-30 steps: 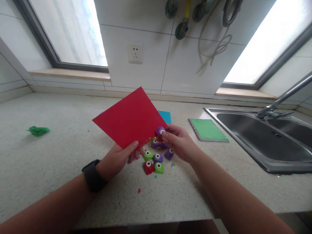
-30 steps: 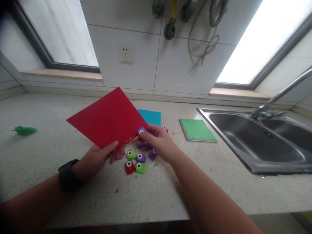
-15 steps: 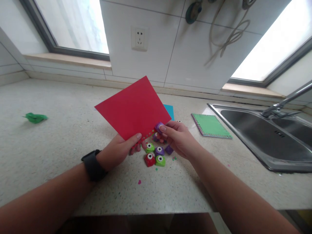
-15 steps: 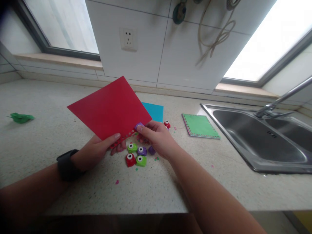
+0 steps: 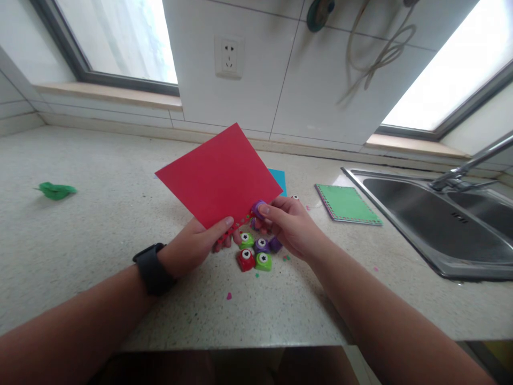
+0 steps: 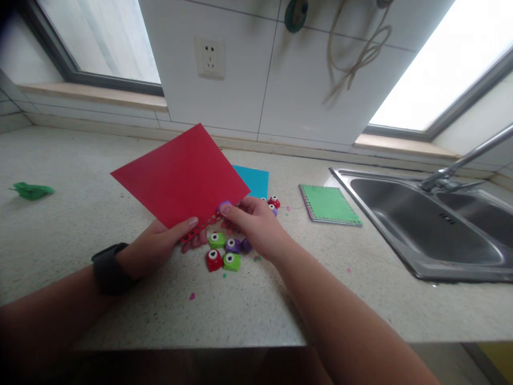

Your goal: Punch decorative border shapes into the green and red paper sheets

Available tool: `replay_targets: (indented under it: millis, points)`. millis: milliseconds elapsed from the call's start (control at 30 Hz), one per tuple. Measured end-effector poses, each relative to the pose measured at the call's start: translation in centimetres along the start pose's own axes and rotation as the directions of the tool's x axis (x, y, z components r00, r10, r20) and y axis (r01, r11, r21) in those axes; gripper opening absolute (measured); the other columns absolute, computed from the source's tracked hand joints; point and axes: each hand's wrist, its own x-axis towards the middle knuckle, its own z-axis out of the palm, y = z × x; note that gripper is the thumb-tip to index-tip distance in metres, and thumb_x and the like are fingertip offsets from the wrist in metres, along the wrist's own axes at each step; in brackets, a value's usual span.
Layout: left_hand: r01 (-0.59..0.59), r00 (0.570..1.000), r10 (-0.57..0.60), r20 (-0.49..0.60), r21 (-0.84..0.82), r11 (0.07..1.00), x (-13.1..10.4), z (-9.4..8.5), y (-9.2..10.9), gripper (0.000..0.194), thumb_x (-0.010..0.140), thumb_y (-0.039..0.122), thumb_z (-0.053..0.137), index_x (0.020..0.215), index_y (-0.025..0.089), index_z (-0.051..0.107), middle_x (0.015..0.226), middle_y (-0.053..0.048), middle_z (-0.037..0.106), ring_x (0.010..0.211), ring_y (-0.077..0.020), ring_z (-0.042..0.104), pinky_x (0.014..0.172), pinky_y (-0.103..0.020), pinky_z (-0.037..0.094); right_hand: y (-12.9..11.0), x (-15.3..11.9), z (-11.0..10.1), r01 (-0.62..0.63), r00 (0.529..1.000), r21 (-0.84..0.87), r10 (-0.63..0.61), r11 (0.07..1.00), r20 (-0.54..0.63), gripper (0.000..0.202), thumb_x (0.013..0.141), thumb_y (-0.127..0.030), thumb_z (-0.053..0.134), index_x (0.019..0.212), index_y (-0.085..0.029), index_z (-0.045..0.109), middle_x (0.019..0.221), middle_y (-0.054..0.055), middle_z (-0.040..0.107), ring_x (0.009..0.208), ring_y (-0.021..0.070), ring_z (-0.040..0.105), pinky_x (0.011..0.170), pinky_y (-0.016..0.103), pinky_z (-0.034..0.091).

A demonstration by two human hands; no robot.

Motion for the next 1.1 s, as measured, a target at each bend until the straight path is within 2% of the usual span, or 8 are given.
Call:
replay_targets:
  millis: [567, 1100]
  points:
    - [-0.001, 1.0, 0.001, 0.013, -0.002, 1.0, -0.05, 0.1, 0.21, 0.038, 0.09, 0.048, 0.058, 0.076, 0.014, 0.067, 0.067, -0.004, 0.066, 0.054, -0.0116, 0.051, 0.051, -0.025, 0.042, 0.39, 0.17, -0.38, 0.011, 1.0, -0.025, -0.011, 1.0, 0.011, 0.029, 0.081, -0.042, 0.082, 0.09, -0.017, 0.071, 0.076, 0.002, 0.068, 0.063, 0.0113, 0.061, 0.057, 0.024, 0.047]
    - [-0.009, 1.0, 0.009, 0.024, -0.008, 1.0, -0.09, 0.07, 0.09, 0.037, 0.091, 0.048, 0.058, 0.078, 0.014, 0.067, 0.067, -0.003, 0.066, 0.055, -0.0122, 0.052, 0.051, -0.025, 0.042, 0.14, 0.16, 0.04, 0.023, 1.0, -0.002, -0.023, 1.0, 0.009, 0.027, 0.079, -0.039, 0.082, 0.086, -0.017, 0.068, 0.072, 0.001, 0.065, 0.061, 0.0107, 0.06, 0.055, 0.023, 0.049]
